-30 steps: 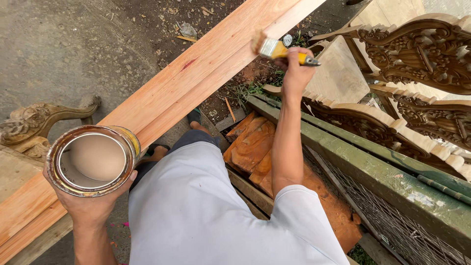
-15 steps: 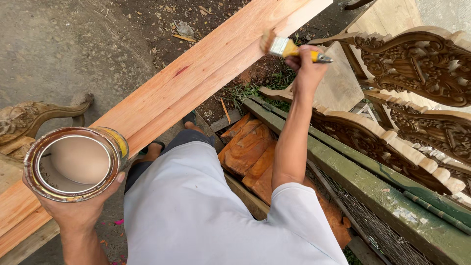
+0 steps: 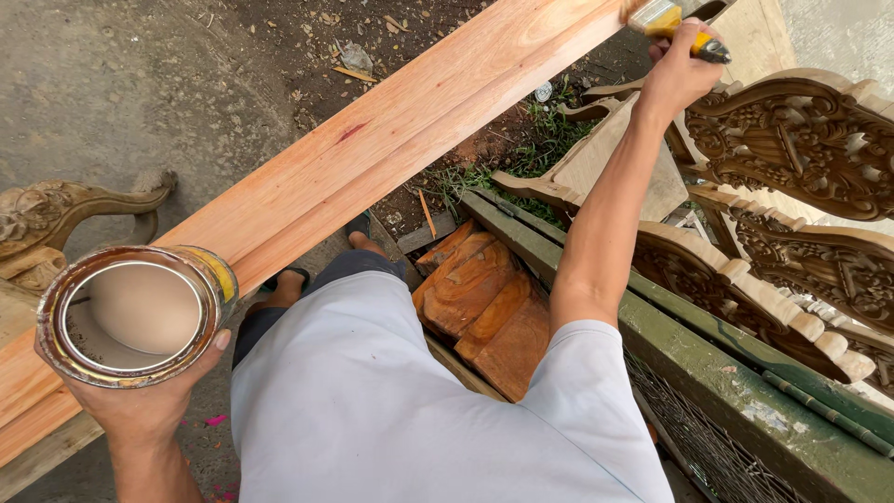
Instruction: The person applies a wood stain to a long plank using a brush. They repeatedly dip the brush into a can of stain and spread it along the length of the plank, covering the surface evenly.
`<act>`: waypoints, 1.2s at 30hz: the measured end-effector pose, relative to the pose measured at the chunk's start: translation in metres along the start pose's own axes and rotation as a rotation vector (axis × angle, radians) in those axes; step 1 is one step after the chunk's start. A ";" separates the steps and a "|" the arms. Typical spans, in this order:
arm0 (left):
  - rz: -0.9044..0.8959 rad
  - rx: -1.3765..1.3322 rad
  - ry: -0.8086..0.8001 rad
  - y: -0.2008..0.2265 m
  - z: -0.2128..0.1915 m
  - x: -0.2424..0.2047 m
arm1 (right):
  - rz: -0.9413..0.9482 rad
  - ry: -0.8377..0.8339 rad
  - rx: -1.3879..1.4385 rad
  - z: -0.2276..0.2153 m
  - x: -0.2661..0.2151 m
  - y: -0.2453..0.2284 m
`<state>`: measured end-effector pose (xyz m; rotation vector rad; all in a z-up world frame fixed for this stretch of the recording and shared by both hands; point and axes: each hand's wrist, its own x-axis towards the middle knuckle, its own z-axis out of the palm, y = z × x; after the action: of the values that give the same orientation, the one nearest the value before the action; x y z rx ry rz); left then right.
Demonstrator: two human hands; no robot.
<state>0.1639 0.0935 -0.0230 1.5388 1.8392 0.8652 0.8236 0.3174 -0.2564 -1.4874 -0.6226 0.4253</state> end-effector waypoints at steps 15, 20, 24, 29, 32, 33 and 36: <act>-0.030 -0.001 -0.007 0.003 -0.005 -0.011 | -0.255 -0.309 -0.487 -0.009 0.025 -0.036; -0.043 -0.054 -0.001 -0.001 -0.006 -0.015 | -0.128 -0.339 -0.446 0.004 -0.009 -0.055; -0.053 -0.085 0.009 -0.006 -0.003 -0.018 | 0.006 -0.537 -0.394 0.007 -0.090 -0.072; -0.040 -0.082 0.025 -0.009 -0.002 -0.021 | 0.050 -0.680 -0.484 0.006 -0.119 -0.101; -0.033 -0.087 0.027 -0.011 -0.001 -0.019 | -0.105 -0.440 -0.363 0.017 -0.074 -0.106; -0.033 -0.086 0.027 -0.012 -0.002 -0.019 | -0.115 -0.388 -0.358 0.019 -0.064 -0.101; -0.035 -0.086 0.029 -0.013 -0.002 -0.021 | -0.150 -0.394 -0.503 0.014 -0.055 -0.082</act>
<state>0.1581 0.0712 -0.0316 1.4439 1.8198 0.9420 0.7635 0.2898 -0.1818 -1.8290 -1.2135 0.4706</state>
